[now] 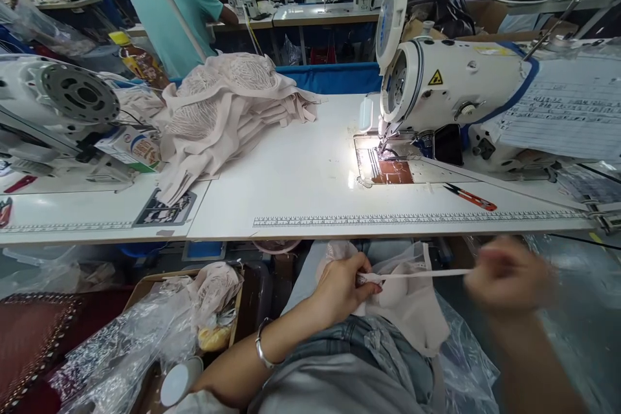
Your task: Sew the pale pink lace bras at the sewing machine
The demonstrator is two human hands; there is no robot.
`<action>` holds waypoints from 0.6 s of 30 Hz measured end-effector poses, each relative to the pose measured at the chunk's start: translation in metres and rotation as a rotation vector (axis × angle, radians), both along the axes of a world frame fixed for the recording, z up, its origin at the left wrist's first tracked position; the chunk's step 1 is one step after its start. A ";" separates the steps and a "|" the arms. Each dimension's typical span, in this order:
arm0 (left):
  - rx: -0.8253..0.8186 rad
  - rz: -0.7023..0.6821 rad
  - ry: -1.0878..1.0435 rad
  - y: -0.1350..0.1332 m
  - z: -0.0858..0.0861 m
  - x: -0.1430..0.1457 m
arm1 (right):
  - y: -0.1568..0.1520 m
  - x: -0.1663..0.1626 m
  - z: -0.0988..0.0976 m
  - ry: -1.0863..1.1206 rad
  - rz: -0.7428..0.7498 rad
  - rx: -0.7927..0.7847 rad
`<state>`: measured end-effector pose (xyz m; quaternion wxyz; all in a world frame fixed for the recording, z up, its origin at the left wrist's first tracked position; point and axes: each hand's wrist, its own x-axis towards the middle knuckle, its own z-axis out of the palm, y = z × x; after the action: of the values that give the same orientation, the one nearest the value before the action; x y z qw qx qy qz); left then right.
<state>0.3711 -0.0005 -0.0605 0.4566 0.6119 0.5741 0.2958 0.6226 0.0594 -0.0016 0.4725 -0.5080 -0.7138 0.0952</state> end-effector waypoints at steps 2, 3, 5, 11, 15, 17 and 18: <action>0.023 0.032 -0.023 -0.002 0.004 0.002 | -0.013 -0.031 -0.012 -0.261 0.248 0.092; 0.031 0.049 -0.028 -0.003 0.005 0.002 | -0.018 -0.043 -0.018 -0.334 0.365 0.093; 0.050 0.070 -0.034 -0.005 0.007 0.001 | -0.026 -0.057 -0.025 -0.423 0.522 0.061; 0.081 0.059 -0.044 -0.005 0.010 -0.002 | -0.023 -0.060 -0.032 -0.511 0.507 0.185; -0.011 0.124 -0.142 0.000 0.003 -0.002 | -0.023 -0.066 -0.032 -0.628 0.374 0.384; -0.053 0.126 -0.133 0.001 -0.001 -0.003 | -0.020 -0.067 -0.030 -0.732 0.335 0.451; -0.078 0.092 -0.131 0.002 -0.003 -0.005 | -0.017 -0.065 -0.029 -0.777 0.326 0.478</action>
<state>0.3665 0.0013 -0.0633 0.5026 0.5458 0.5818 0.3332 0.5572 0.0428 -0.0308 0.2535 -0.2648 -0.9097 -0.1953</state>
